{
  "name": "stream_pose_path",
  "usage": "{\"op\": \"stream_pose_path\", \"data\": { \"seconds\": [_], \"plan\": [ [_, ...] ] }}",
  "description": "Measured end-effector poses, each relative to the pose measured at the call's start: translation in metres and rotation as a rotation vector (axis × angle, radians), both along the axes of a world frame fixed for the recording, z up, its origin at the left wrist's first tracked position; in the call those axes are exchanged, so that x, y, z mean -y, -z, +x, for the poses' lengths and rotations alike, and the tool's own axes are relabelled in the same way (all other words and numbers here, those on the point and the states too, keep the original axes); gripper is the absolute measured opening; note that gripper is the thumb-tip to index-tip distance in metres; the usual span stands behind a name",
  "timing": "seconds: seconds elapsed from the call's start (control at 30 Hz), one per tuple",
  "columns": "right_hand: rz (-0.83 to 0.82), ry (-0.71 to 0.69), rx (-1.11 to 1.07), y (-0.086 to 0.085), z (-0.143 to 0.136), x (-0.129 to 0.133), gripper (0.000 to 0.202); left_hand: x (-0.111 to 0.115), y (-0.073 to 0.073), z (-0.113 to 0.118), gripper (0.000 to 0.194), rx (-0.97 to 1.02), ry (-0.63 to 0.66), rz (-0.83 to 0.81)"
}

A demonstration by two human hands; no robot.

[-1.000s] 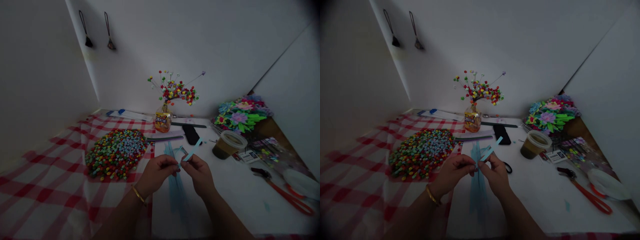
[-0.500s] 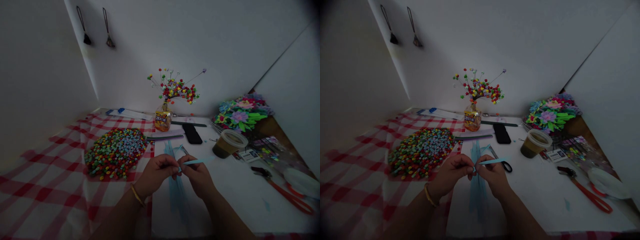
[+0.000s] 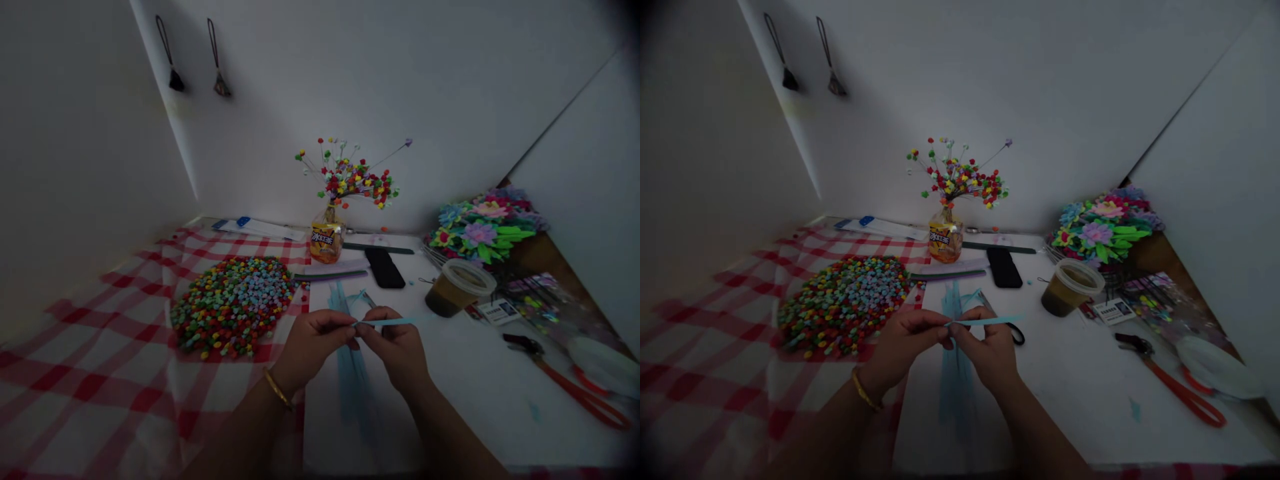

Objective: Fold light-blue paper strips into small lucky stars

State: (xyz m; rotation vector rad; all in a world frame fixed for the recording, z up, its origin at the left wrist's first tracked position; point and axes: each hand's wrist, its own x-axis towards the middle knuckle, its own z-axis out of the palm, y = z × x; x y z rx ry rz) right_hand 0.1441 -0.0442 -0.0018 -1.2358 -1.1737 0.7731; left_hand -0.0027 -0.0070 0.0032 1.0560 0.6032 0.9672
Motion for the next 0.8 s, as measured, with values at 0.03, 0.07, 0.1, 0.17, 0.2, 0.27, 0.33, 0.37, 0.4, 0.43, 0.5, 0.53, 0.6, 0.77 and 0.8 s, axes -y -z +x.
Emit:
{"op": "stream_pose_path", "data": {
  "seconds": [0.03, 0.07, 0.1, 0.17, 0.2, 0.27, 0.33, 0.37, 0.4, 0.43, 0.5, 0.53, 0.6, 0.77, 0.8],
  "plan": [
    [-0.004, -0.008, -0.023, -0.0002, -0.0001, 0.0001, 0.009, 0.0001, -0.0002, 0.0002, 0.018, -0.001, -0.006, 0.008],
    [-0.009, -0.024, -0.05, -0.0006, -0.0003, 0.0002, 0.009, 0.0002, -0.0003, 0.0004, 0.017, 0.0, -0.013, 0.015],
    [-0.015, -0.04, -0.08, -0.0009, -0.0006, 0.0004, 0.009, 0.0003, -0.0003, 0.0005, 0.016, 0.001, -0.019, 0.021],
    [-0.034, -0.073, -0.146, -0.0016, -0.001, 0.0008, 0.01, 0.0002, -0.0001, 0.0006, 0.015, 0.003, -0.028, 0.033],
    [-0.043, -0.09, -0.177, -0.0018, -0.0012, 0.001, 0.01, 0.0001, 0.0002, 0.0005, 0.015, 0.002, -0.034, 0.04],
    [-0.05, -0.113, -0.214, -0.0017, -0.0012, 0.0013, 0.012, 0.0, 0.0012, 0.0002, 0.014, -0.008, -0.04, 0.055],
    [-0.044, -0.119, -0.215, -0.0012, -0.0009, 0.0012, 0.012, 0.0, 0.0021, -0.0001, 0.013, -0.017, -0.053, 0.066],
    [-0.036, -0.12, -0.205, -0.0008, -0.0006, 0.001, 0.011, 0.0002, 0.0026, -0.0001, 0.012, -0.021, -0.06, 0.074],
    [-0.024, -0.122, -0.19, -0.0004, -0.0003, 0.0007, 0.011, 0.0003, 0.0029, 0.0, 0.012, -0.026, -0.069, 0.086],
    [-0.009, -0.128, -0.173, 0.0, 0.0, 0.0004, 0.009, 0.0006, 0.0033, 0.0003, 0.012, -0.029, -0.079, 0.101],
    [0.038, -0.153, -0.128, 0.0007, 0.0006, -0.0002, 0.007, 0.0011, 0.0039, 0.001, 0.011, -0.023, -0.099, 0.132],
    [0.07, -0.166, -0.099, 0.0009, 0.0009, -0.0004, 0.005, 0.0014, 0.0043, 0.0014, 0.011, -0.017, -0.101, 0.147],
    [0.13, -0.188, -0.031, 0.0007, 0.0016, -0.0001, 0.004, 0.002, 0.0053, 0.0019, 0.012, -0.009, -0.101, 0.171],
    [0.233, -0.176, 0.15, -0.0009, 0.0033, 0.0019, 0.007, 0.0024, 0.0078, 0.0, 0.007, -0.091, -0.133, 0.296],
    [0.246, -0.164, 0.177, -0.0008, 0.0034, 0.002, 0.007, 0.0021, 0.0082, -0.0008, 0.006, -0.117, -0.143, 0.33]
  ]
}}
